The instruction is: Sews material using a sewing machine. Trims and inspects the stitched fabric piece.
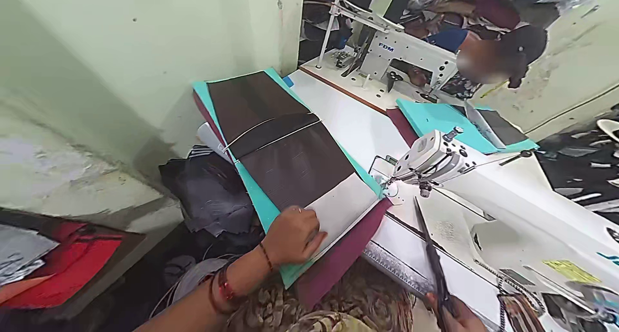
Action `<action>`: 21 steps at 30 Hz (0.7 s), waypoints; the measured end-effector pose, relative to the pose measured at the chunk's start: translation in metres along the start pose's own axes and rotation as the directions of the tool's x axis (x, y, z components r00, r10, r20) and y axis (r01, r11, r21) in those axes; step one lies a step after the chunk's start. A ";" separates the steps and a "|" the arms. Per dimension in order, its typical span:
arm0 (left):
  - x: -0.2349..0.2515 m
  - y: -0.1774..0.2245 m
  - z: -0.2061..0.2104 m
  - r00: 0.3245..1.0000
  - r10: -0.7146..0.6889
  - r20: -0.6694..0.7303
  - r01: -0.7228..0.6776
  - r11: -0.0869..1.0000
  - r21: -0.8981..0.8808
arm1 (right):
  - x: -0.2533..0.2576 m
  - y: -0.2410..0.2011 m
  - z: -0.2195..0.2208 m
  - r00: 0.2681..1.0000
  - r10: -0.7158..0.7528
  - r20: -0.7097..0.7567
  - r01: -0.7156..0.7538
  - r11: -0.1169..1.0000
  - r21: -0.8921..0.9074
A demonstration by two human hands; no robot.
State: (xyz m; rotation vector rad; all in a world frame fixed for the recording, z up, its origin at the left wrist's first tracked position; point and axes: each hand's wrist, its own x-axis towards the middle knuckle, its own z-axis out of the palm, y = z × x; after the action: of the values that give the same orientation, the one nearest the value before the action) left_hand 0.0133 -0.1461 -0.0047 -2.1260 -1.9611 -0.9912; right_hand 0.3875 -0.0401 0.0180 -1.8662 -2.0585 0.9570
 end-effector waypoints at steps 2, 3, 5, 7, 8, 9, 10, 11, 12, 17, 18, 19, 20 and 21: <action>0.016 0.005 -0.010 0.949 -0.292 0.115 0.287 0.956 0.054 | 0.014 -0.018 -0.009 0.999 0.042 -0.020 -0.046 0.977 -0.209; 0.027 0.006 -0.011 0.882 -0.416 0.221 0.405 0.909 0.096 | 0.021 -0.026 -0.008 0.997 0.064 -0.043 -0.074 0.958 -0.278; 0.044 0.009 -0.010 0.759 -0.531 0.377 0.500 0.846 0.183 | 0.035 -0.038 -0.003 0.991 0.078 -0.108 -0.113 0.921 -0.372; 0.055 0.015 -0.011 0.709 -0.545 0.447 0.518 0.833 0.194 | 0.045 -0.050 0.000 0.985 0.104 -0.139 -0.154 0.890 -0.428; 0.059 0.019 -0.013 0.682 -0.544 0.488 0.531 0.828 0.180 | 0.047 -0.055 -0.001 0.984 0.117 -0.135 -0.166 0.880 -0.445; 0.061 0.024 -0.014 0.663 -0.539 0.520 0.540 0.825 0.167 | 0.046 -0.058 -0.001 0.983 0.130 -0.133 -0.177 0.870 -0.460; 0.063 0.027 -0.014 0.651 -0.534 0.539 0.542 0.825 0.161 | 0.045 -0.062 -0.003 0.982 0.134 -0.136 -0.183 0.863 -0.471; 0.065 0.029 -0.014 0.642 -0.529 0.555 0.543 0.825 0.158 | 0.042 -0.065 -0.003 0.981 0.113 -0.159 -0.177 0.862 -0.476; 0.066 0.030 -0.015 0.637 -0.517 0.571 0.542 0.828 0.145 | 0.039 -0.067 -0.003 0.978 0.076 -0.193 -0.160 0.867 -0.472; 0.046 0.046 -0.021 0.787 -0.180 0.590 0.355 0.915 -0.194 | 0.035 -0.059 0.013 0.789 -0.508 -0.345 0.341 0.830 -0.442; 0.040 0.054 -0.021 0.767 -0.082 0.637 0.306 0.918 -0.251 | 0.035 -0.062 0.019 0.734 -0.589 -0.337 0.426 0.786 -0.448; 0.035 0.061 -0.020 0.710 0.002 0.704 0.271 0.922 -0.277 | 0.034 -0.067 0.027 0.686 -0.655 -0.317 0.499 0.741 -0.450; 0.030 0.067 -0.016 0.626 0.069 0.777 0.233 0.934 -0.271 | 0.033 -0.073 0.036 0.641 -0.713 -0.284 0.570 0.690 -0.447; 0.027 0.072 -0.010 0.541 0.111 0.833 0.182 0.952 -0.245 | 0.033 -0.080 0.045 0.587 -0.775 -0.234 0.644 0.623 -0.444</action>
State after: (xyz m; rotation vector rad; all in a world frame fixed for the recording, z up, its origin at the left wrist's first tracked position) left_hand 0.0746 -0.1404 0.0419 -3.1846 -2.2916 -0.1987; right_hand 0.2910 -0.0229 0.0208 -0.9593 -2.4249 0.0067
